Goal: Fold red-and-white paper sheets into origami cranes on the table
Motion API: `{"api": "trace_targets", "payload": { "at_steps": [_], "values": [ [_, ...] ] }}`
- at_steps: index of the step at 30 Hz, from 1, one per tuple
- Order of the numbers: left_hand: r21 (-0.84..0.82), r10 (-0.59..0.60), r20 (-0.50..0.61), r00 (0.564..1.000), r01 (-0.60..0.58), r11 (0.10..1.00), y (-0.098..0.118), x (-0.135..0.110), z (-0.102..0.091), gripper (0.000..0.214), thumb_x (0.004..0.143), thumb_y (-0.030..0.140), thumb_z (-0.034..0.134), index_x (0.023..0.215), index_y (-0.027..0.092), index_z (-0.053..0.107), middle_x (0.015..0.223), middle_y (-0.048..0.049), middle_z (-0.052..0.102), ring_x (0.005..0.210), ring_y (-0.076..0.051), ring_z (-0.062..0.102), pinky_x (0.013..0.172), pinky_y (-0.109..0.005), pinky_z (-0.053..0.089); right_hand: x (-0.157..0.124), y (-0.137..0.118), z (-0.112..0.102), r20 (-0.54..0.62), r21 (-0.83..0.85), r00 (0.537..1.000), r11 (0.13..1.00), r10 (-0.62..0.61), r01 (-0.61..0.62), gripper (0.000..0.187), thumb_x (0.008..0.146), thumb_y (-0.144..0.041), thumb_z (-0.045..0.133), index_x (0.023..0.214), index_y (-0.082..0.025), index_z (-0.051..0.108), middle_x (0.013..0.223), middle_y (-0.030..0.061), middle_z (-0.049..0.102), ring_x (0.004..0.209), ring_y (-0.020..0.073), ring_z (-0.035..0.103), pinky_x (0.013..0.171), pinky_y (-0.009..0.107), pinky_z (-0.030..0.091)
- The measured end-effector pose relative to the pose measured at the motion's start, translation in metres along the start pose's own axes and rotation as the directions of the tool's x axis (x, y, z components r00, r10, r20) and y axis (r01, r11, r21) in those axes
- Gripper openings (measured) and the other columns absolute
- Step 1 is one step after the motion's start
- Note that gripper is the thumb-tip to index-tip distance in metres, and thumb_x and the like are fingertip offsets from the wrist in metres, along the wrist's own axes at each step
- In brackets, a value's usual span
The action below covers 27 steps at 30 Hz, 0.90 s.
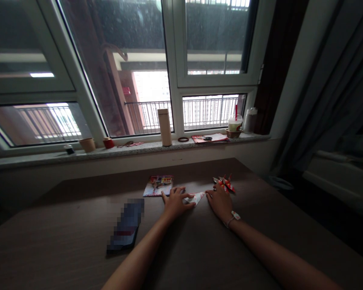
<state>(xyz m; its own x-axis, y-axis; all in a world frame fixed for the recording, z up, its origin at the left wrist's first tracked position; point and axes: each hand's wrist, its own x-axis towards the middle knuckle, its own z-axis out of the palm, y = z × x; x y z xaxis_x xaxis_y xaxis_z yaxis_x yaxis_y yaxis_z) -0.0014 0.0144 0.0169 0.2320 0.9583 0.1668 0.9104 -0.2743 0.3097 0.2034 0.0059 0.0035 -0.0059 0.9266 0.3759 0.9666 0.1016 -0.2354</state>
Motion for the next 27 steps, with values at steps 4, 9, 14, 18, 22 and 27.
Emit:
{"api": "trace_targets", "payload": {
  "at_steps": [4,9,14,18,22,27],
  "values": [
    [0.001,0.009,-0.01,1.0,-0.009,1.0,-0.0003,-0.0009,0.0003,0.034,0.077,0.06,0.067,0.107,0.046,0.071,0.143,0.0012,0.053,0.136,-0.038,0.035,0.104,-0.08,-0.002,0.0,0.0006,-0.0017,-0.008,0.043,1.0,0.999,-0.008,0.008,0.027,0.094,-0.026,0.051,0.107,-0.023,0.074,0.13,0.0134,0.056,0.119,0.0271,0.054,0.094,0.036,0.043],
    [0.0,0.019,-0.021,1.0,-0.019,1.0,-0.0014,-0.001,0.0028,0.034,0.077,0.06,0.066,0.108,0.046,0.071,0.143,0.0008,0.052,0.136,-0.038,0.035,0.105,-0.08,-0.002,0.0033,0.0021,-0.002,-0.068,0.123,0.99,0.984,-0.12,0.128,0.026,0.092,-0.02,0.051,0.101,-0.019,0.075,0.129,0.0126,0.057,0.125,0.0244,0.05,0.105,0.033,0.038],
    [0.001,0.012,-0.009,1.0,-0.012,1.0,-0.0022,-0.0001,0.0038,0.033,0.077,0.061,0.066,0.107,0.047,0.071,0.143,0.0027,0.052,0.136,-0.038,0.034,0.104,-0.081,-0.002,0.0076,-0.002,-0.002,-0.057,0.116,0.991,0.986,-0.118,0.124,0.024,0.091,-0.025,0.055,0.088,-0.017,0.077,0.119,0.0134,0.062,0.119,0.0261,0.052,0.104,0.034,0.038],
    [-0.002,0.002,-0.007,1.0,-0.002,1.0,-0.0012,-0.0008,0.0026,0.033,0.077,0.061,0.067,0.107,0.047,0.071,0.143,0.003,0.052,0.136,-0.038,0.035,0.103,-0.081,-0.004,0.0089,-0.0047,-0.003,-0.03,0.134,0.995,0.986,-0.097,0.1,0.023,0.09,-0.027,0.057,0.087,-0.016,0.078,0.116,0.0121,0.063,0.117,0.0257,0.052,0.101,0.033,0.04],
    [-0.012,0.006,-0.008,1.0,-0.006,1.0,-0.0005,-0.0017,0.0019,0.033,0.077,0.06,0.067,0.107,0.047,0.071,0.143,0.0024,0.052,0.136,-0.038,0.035,0.103,-0.082,-0.005,0.0089,-0.0049,-0.0042,0.013,0.183,0.998,0.982,-0.054,0.051,0.022,0.088,-0.031,0.06,0.086,-0.017,0.077,0.114,0.0099,0.064,0.113,0.0234,0.054,0.096,0.03,0.042],
    [-0.021,0.013,-0.02,1.0,-0.013,1.0,-0.0023,-0.0005,0.004,0.035,0.076,0.061,0.068,0.107,0.046,0.071,0.143,0.0016,0.052,0.137,-0.038,0.034,0.104,-0.08,-0.007,0.0083,-0.0064,-0.0039,0.056,0.201,0.998,0.98,-0.018,0.006,0.022,0.086,-0.035,0.063,0.089,-0.018,0.076,0.11,0.0088,0.064,0.108,0.0225,0.057,0.09,0.028,0.043]
  ]
}}
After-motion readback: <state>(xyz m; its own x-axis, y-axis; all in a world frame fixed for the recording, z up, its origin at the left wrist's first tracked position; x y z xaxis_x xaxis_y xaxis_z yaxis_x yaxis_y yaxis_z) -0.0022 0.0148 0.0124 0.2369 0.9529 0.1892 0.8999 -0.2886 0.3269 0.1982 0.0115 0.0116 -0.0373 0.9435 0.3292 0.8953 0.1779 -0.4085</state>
